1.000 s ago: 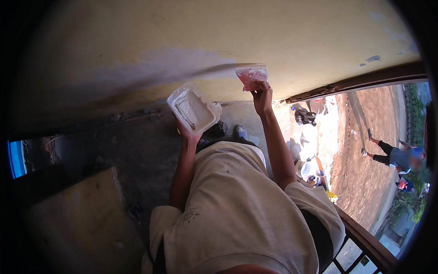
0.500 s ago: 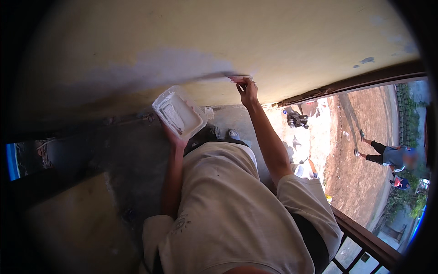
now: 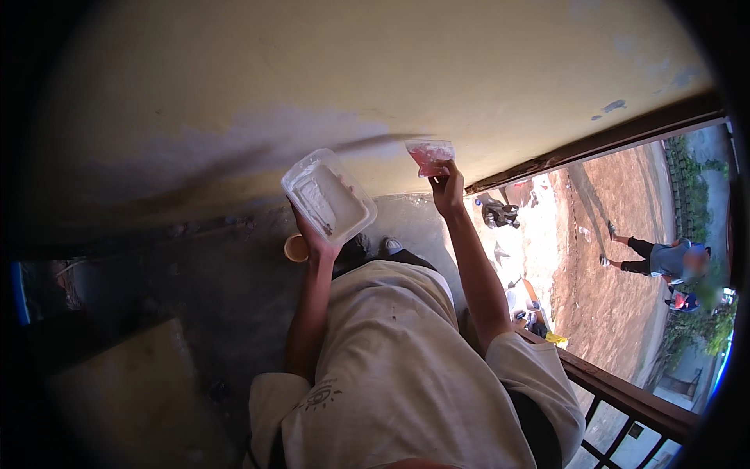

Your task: The person patches a wall by using a spatula to apply a white compound from a plastic container onto damaged areas of the surface.

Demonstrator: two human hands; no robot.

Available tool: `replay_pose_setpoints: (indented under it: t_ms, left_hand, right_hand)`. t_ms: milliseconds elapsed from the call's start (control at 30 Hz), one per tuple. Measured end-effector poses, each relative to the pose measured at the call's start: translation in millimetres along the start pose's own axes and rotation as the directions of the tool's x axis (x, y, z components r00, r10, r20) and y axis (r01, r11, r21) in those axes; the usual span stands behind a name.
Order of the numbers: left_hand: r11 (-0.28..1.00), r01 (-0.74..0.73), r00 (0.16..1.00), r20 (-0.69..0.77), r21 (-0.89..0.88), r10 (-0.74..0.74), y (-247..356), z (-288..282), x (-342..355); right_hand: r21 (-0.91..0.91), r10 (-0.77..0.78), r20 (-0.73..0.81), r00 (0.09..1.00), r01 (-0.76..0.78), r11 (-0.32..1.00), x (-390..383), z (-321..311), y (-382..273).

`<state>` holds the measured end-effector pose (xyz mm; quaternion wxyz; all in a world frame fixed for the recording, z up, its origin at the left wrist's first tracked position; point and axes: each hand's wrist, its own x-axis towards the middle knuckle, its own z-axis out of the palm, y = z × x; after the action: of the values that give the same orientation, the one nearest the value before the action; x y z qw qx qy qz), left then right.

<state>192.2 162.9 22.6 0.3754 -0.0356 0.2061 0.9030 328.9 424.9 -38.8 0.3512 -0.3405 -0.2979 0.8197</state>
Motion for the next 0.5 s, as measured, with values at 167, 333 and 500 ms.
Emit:
replay_pose_setpoints:
  t_ms: [167, 333, 500]
  left_hand:
    - [0.999, 0.025, 0.999, 0.024, -0.040, -0.024, -7.4, -23.5, 0.4]
    - [0.998, -0.010, 0.999, -0.039, -0.058, 0.007, -11.4, -60.7, 1.4]
    - [0.999, 0.003, 0.999, -0.037, -0.054, -0.005, -22.0, -28.9, 4.4]
  right_hand:
    - [-0.189, 0.218, -0.185, 0.958, -0.252, 0.949, 38.5, -42.0, 95.8]
    - [-0.180, 0.350, -0.118, 0.929, -0.366, 0.913, 60.0, -18.5, 126.6]
    - [0.087, 0.257, 0.131, 0.957, -0.270, 0.959, 90.3, -9.7, 96.9]
